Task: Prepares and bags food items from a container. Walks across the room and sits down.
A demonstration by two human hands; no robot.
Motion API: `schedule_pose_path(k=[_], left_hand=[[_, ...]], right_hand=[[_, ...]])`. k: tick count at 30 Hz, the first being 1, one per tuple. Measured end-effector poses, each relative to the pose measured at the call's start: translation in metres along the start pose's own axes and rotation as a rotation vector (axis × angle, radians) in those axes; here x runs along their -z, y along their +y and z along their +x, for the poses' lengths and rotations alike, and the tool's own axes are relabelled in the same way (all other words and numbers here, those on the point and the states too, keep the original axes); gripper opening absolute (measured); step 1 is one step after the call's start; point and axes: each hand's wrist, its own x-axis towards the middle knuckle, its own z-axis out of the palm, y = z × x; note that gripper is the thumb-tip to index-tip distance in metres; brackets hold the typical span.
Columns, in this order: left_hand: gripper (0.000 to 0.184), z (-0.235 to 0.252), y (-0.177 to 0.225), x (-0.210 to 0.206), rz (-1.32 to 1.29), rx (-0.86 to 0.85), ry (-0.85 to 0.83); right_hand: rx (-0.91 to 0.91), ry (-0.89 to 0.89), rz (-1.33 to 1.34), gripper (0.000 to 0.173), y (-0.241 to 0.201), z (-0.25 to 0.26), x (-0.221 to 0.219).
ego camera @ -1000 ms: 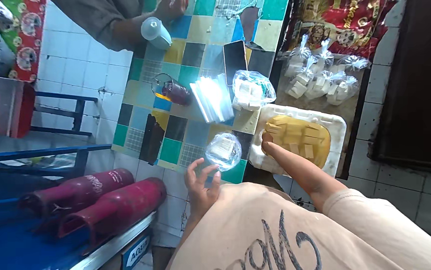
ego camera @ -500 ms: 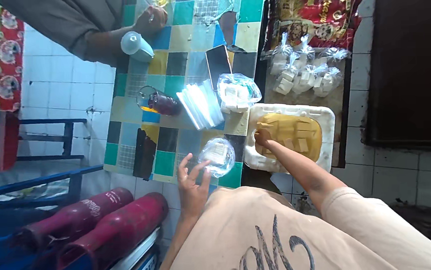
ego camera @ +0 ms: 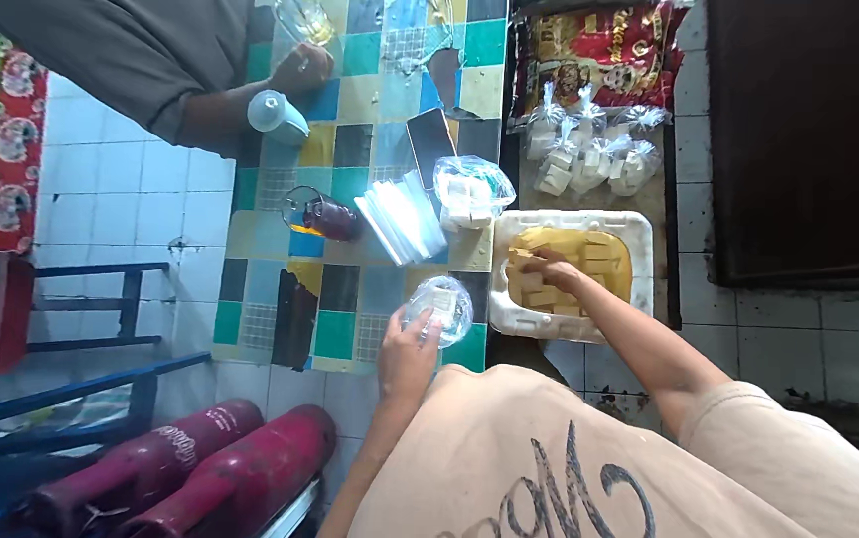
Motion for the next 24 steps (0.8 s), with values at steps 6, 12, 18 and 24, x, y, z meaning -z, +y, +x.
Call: schedule_pose_path(k=[6, 12, 18, 24], left_hand=[[0.038, 0.008, 0.0, 0.006, -0.15, -0.014, -0.002], [0.04, 0.01, -0.007, 0.01, -0.295, -0.034, -0.085], [0.05, 0.01, -0.014, 0.014, -0.428, -0.076, -0.069], [0.053, 0.021, -0.006, 0.023, -0.42, -0.145, -0.175]], right_hand=[[0.222, -0.194, 0.386, 0.04, -0.045, -0.095, 0.026], [0.463, -0.329, 0.377, 0.038, -0.098, -0.157, -0.07], [0.662, -0.023, -0.272, 0.033, -0.092, -0.149, -0.145], [0.773, -0.083, -0.75, 0.032, -0.083, -0.128, -0.151]])
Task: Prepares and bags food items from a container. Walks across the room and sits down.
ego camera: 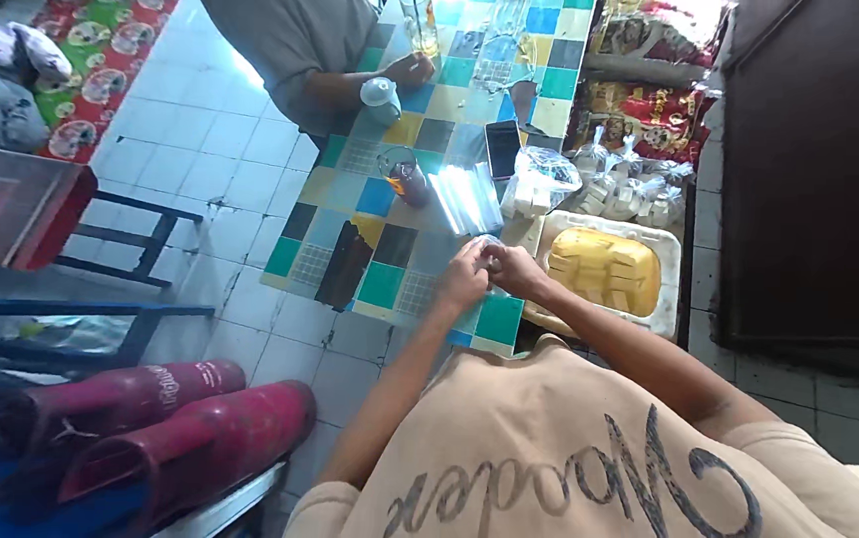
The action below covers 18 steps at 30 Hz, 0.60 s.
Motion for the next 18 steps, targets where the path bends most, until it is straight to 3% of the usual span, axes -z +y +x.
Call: schedule_pose_path(k=[10, 18], left_hand=[[0.064, 0.012, 0.013, 0.007, -0.074, -0.01, -0.107], [0.067, 0.015, 0.016, 0.016, -0.122, 0.033, -0.189]], right_hand=[[-0.357, -0.021, -0.041, 0.03, -0.033, 0.039, 0.014], [-0.463, -0.132, 0.142, 0.028, -0.023, 0.057, 0.002]])
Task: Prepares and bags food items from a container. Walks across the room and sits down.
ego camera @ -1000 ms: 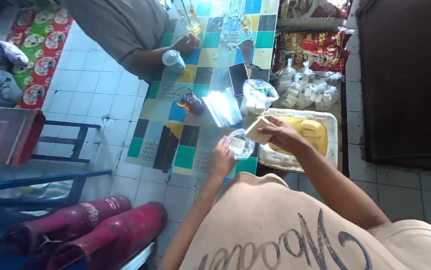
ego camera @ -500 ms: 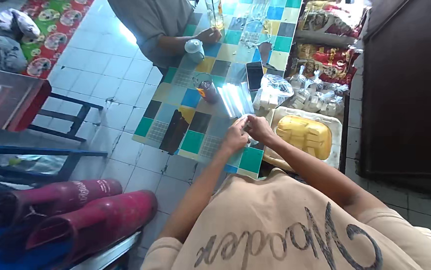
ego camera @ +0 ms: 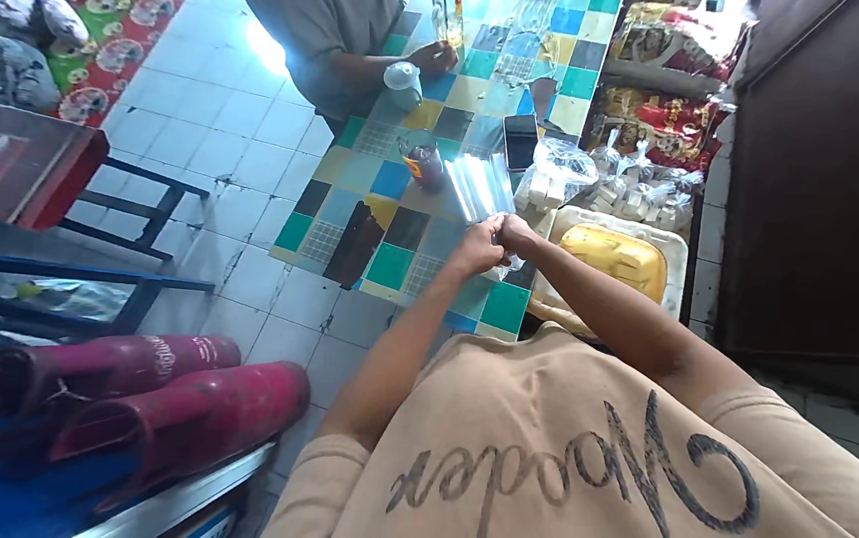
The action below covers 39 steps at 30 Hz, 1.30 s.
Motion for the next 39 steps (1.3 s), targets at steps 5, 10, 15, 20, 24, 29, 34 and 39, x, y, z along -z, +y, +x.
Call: schedule_pose_path(k=[5, 10, 15, 20, 24, 29, 34, 39], left_hand=[[0.062, -0.001, -0.008, -0.001, 0.001, -0.01, 0.02], [0.062, 0.001, -0.012, -0.003, -0.01, 0.005, 0.021], [0.066, -0.002, -0.009, -0.006, -0.046, 0.009, 0.027], [0.063, 0.0, -0.014, -0.009, -0.072, 0.009, 0.048], [0.065, -0.002, -0.016, -0.014, -0.02, -0.024, 0.114], [0.063, -0.019, -0.023, -0.027, 0.066, -0.135, 0.27], [0.059, -0.026, -0.024, -0.036, 0.026, 0.012, 0.304], [0.053, -0.041, -0.026, -0.044, -0.009, 0.057, 0.284]], right_hand=[[0.084, -0.151, 0.308, 0.019, 0.013, -0.002, -0.008], [0.132, -0.151, 0.333, 0.015, 0.016, -0.011, -0.012], [0.068, -0.192, 0.29, 0.02, 0.0, -0.031, 0.002], [0.215, -0.193, 0.083, 0.02, 0.011, -0.012, -0.001], [0.086, -0.149, -0.396, 0.035, -0.009, -0.019, 0.008], [0.283, -0.061, -0.251, 0.038, -0.005, -0.063, 0.032], [0.106, -0.019, 0.029, 0.027, 0.094, -0.077, 0.11], [-0.184, -0.039, -0.242, 0.034, 0.228, 0.01, 0.126]])
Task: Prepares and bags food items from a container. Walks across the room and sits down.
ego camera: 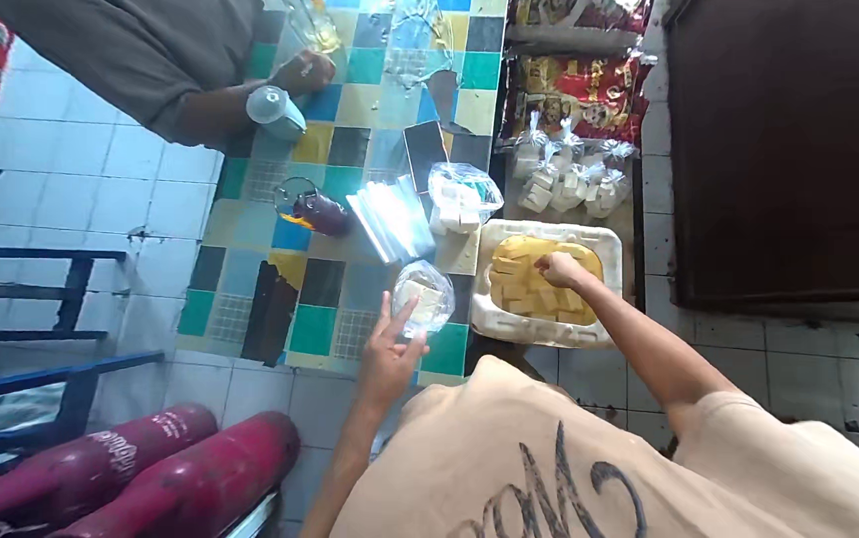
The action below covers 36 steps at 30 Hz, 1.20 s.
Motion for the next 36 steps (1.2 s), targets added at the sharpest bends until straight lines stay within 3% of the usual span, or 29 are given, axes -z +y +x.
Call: schedule_pose_path(k=[6, 10, 14, 22, 27, 36], left_hand=[[0.046, -0.022, -0.01, 0.016, -0.023, -0.089, 0.149], [0.046, -0.036, -0.022, 0.027, -0.05, -0.034, 0.275], [0.043, -0.046, -0.029, 0.03, -0.048, 0.033, 0.356], [0.039, -0.047, -0.032, 0.02, -0.039, 0.058, 0.391], [0.039, -0.043, -0.032, 0.019, -0.046, 0.06, 0.394], [0.039, -0.045, -0.04, 0.021, -0.042, 0.08, 0.409]], right_hand=[[0.218, 0.046, -0.044, 0.048, 0.008, 0.068, -0.05], [0.219, 0.2, 0.01, 0.047, 0.005, 0.082, -0.071], [0.226, 0.3, -0.061, 0.048, 0.014, 0.084, -0.062], [0.125, 0.124, -0.192, 0.038, 0.009, 0.098, -0.052], [0.191, 0.069, -0.23, 0.036, 0.014, 0.099, -0.049], [0.219, -0.115, -0.158, 0.063, 0.037, 0.11, -0.024]])
